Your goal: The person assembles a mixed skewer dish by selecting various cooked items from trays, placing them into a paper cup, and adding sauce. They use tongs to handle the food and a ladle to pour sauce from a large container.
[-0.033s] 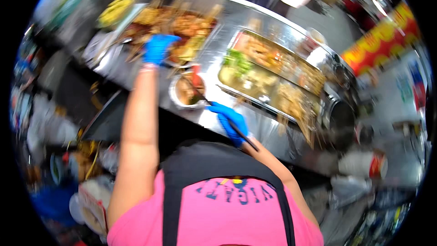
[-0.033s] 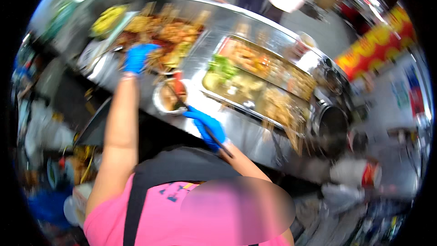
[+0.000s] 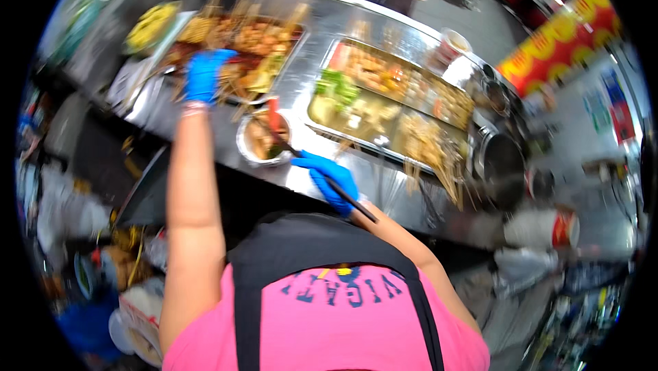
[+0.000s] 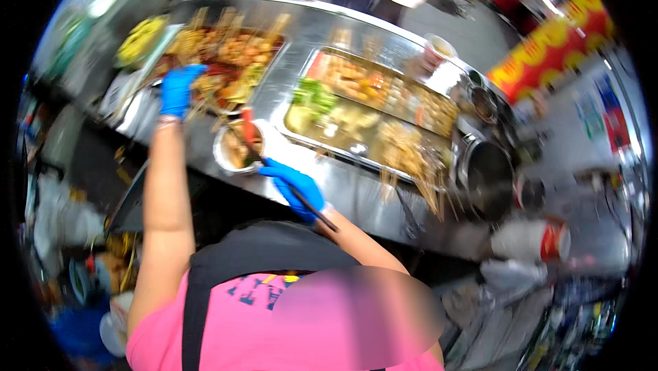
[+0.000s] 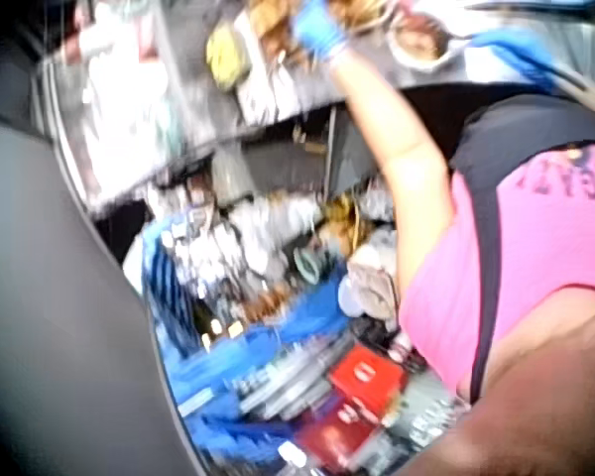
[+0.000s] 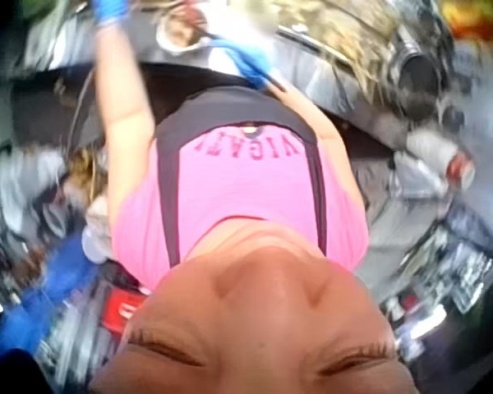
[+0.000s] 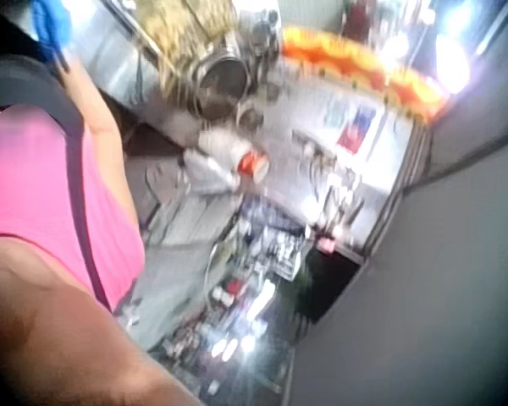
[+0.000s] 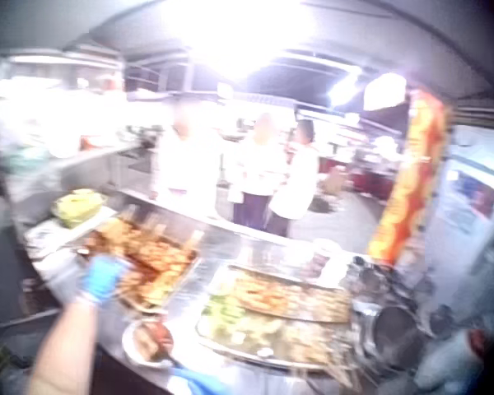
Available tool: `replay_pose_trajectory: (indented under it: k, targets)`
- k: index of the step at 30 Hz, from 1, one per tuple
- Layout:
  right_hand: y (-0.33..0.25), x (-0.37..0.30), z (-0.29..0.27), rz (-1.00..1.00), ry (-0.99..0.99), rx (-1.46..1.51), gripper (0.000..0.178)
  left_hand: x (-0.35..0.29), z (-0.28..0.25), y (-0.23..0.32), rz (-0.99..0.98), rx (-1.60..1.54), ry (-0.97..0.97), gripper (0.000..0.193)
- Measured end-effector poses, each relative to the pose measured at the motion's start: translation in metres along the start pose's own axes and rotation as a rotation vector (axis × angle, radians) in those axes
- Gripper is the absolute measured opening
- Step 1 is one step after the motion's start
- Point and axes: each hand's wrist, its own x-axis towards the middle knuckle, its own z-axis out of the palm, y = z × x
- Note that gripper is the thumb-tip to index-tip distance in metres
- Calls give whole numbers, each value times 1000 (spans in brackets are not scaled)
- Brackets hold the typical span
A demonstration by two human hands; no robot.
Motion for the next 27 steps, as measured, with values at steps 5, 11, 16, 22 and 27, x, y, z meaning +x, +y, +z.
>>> replay_pose_trajectory:
  k: [5,11,16,22,27]
  targets:
    - [-7,4,1,82,34,52,24,1,-98,16,-985,-747,327,26]
    - [-21,-8,-5,222,164,-28,26,-47,-98,62,-700,-410,179,28]
    - [-17,-11,-14,147,201,-99,28,-29,-94,83,-716,-355,95,30]
    - [-20,-1,-36,177,182,-121,31,-30,-113,68,-698,-317,-66,33]
    - [-43,12,-23,183,249,89,33,-27,-198,36,-676,-325,-73,35]
